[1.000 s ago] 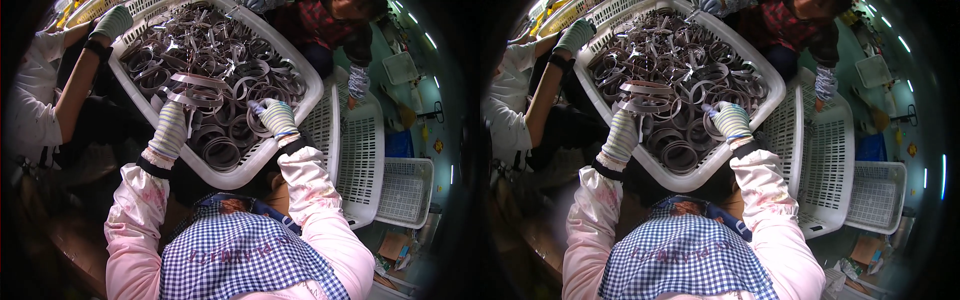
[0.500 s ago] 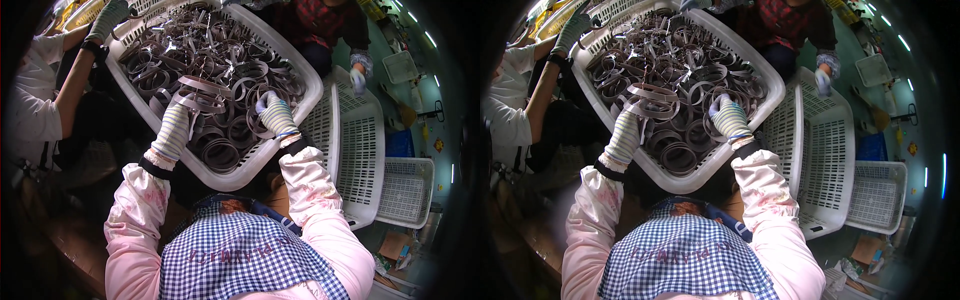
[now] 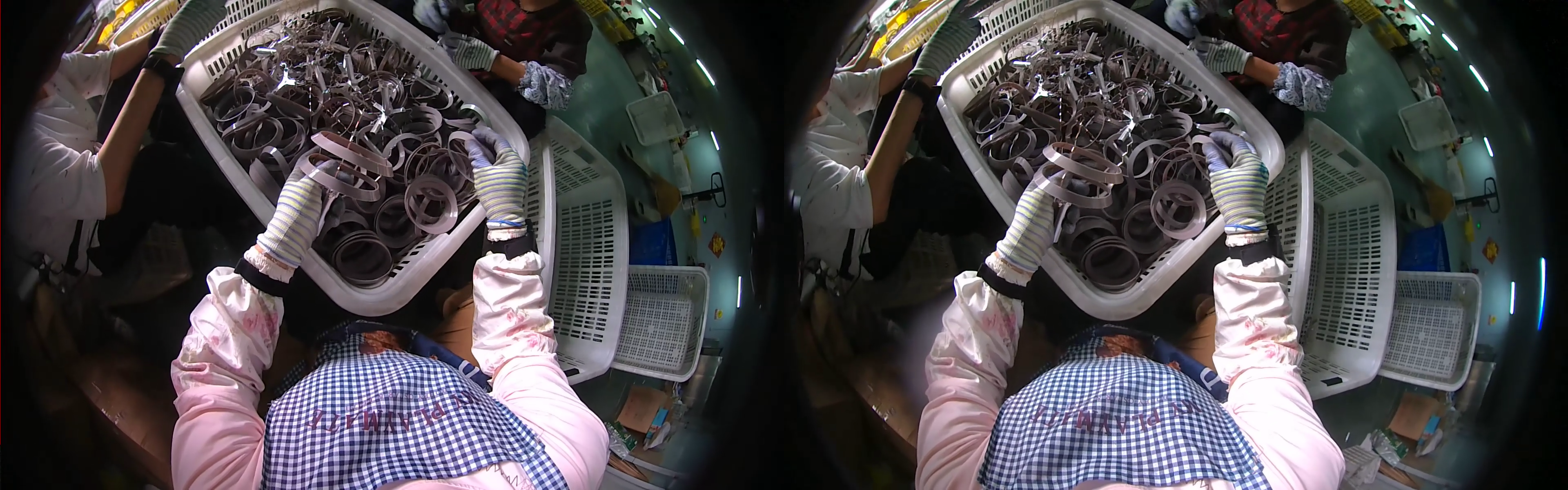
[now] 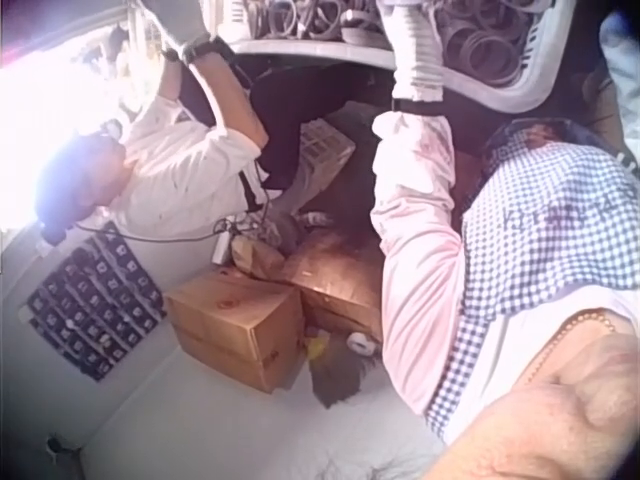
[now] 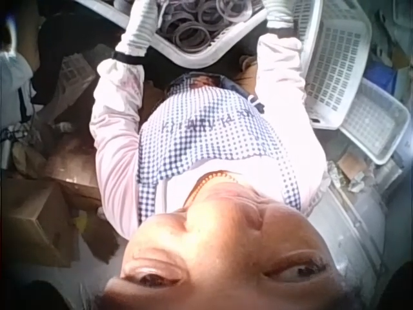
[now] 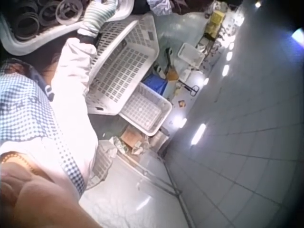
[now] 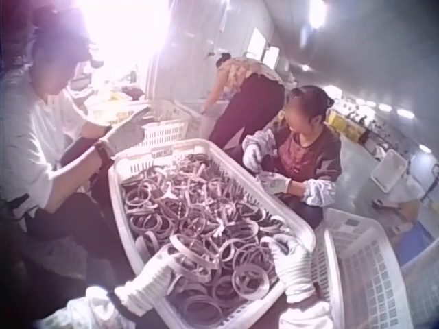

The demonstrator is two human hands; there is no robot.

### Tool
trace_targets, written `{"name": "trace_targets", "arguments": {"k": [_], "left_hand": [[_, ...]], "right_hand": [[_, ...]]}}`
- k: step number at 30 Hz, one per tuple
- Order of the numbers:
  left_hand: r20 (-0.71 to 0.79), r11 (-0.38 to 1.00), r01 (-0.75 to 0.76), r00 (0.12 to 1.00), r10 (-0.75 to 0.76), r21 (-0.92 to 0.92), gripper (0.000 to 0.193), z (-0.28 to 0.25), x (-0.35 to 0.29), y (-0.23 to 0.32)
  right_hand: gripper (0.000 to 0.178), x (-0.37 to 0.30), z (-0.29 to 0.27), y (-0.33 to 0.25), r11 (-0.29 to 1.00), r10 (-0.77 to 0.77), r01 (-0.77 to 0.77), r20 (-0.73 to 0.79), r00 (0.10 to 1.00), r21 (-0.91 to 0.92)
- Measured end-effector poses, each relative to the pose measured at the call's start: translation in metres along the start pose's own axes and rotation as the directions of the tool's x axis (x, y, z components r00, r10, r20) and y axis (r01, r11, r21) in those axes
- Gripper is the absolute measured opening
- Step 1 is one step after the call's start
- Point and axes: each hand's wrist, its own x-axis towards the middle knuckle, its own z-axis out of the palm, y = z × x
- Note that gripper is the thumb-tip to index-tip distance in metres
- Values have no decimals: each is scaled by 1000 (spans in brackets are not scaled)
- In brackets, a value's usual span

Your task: Workers are sorting through a large bin of gray plastic rings and placing them into separate baskets.

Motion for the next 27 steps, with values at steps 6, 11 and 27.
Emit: {"name": "trace_targets", "arguments": {"k": [6,11,27], "left_hand": [[-41,992,120,992,-122,-48,25,6,-3,4],[116,987,-31,993,12,161,41,0,3,-6],[247,664,-362,932,264,654,68,10,-7,-12]], "right_hand": [[20,3,-4,-12,953,-287,283,-29,957,-110],[21,5,2,-11,885,298,-276,-3,954,374],[26,-53,54,-28,843,38,-306,518,854,442]]}}
